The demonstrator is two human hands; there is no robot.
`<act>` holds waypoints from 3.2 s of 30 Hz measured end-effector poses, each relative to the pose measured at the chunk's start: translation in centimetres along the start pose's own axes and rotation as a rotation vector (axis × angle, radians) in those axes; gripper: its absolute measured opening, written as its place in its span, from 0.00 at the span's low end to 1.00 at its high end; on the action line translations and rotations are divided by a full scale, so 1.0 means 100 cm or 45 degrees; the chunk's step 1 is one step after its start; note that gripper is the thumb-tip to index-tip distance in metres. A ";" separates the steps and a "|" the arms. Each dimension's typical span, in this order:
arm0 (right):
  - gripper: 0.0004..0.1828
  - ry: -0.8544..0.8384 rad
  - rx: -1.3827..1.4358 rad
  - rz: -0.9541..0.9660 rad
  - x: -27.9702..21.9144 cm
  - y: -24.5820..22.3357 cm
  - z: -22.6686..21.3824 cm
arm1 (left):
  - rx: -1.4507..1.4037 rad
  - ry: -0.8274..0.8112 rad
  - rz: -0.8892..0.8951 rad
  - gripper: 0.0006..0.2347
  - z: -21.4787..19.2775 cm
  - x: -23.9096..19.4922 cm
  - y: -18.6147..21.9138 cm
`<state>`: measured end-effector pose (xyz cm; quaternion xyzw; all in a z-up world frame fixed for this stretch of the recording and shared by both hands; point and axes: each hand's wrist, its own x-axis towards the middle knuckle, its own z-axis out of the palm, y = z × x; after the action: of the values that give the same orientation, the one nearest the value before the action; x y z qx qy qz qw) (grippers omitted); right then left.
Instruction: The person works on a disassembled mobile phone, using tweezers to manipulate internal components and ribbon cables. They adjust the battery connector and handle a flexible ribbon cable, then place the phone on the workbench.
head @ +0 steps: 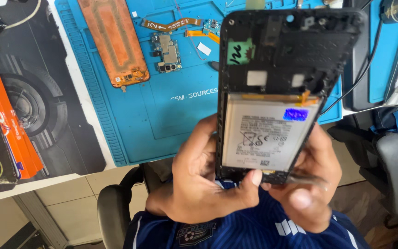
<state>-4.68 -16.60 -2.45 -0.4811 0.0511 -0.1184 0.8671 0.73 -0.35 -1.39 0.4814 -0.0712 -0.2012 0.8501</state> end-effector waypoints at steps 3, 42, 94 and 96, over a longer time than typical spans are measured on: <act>0.47 -0.064 -0.074 0.139 0.025 -0.016 -0.001 | -0.013 0.000 -0.060 0.32 -0.008 0.009 0.003; 0.05 -0.709 -2.409 -0.822 0.153 0.033 -0.010 | 0.290 0.439 0.229 0.30 -0.130 -0.008 -0.024; 0.07 -0.661 -0.704 0.510 0.143 -0.014 0.017 | 0.309 0.277 0.191 0.34 -0.073 0.027 0.003; 0.08 -0.742 -0.708 0.433 0.139 -0.016 0.026 | 0.317 0.266 0.174 0.33 -0.068 0.028 0.005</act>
<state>9.07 -18.86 0.67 -0.6942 -0.0872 0.1848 0.6901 5.61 4.10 -4.72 0.5952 -0.0392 -0.0814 0.7985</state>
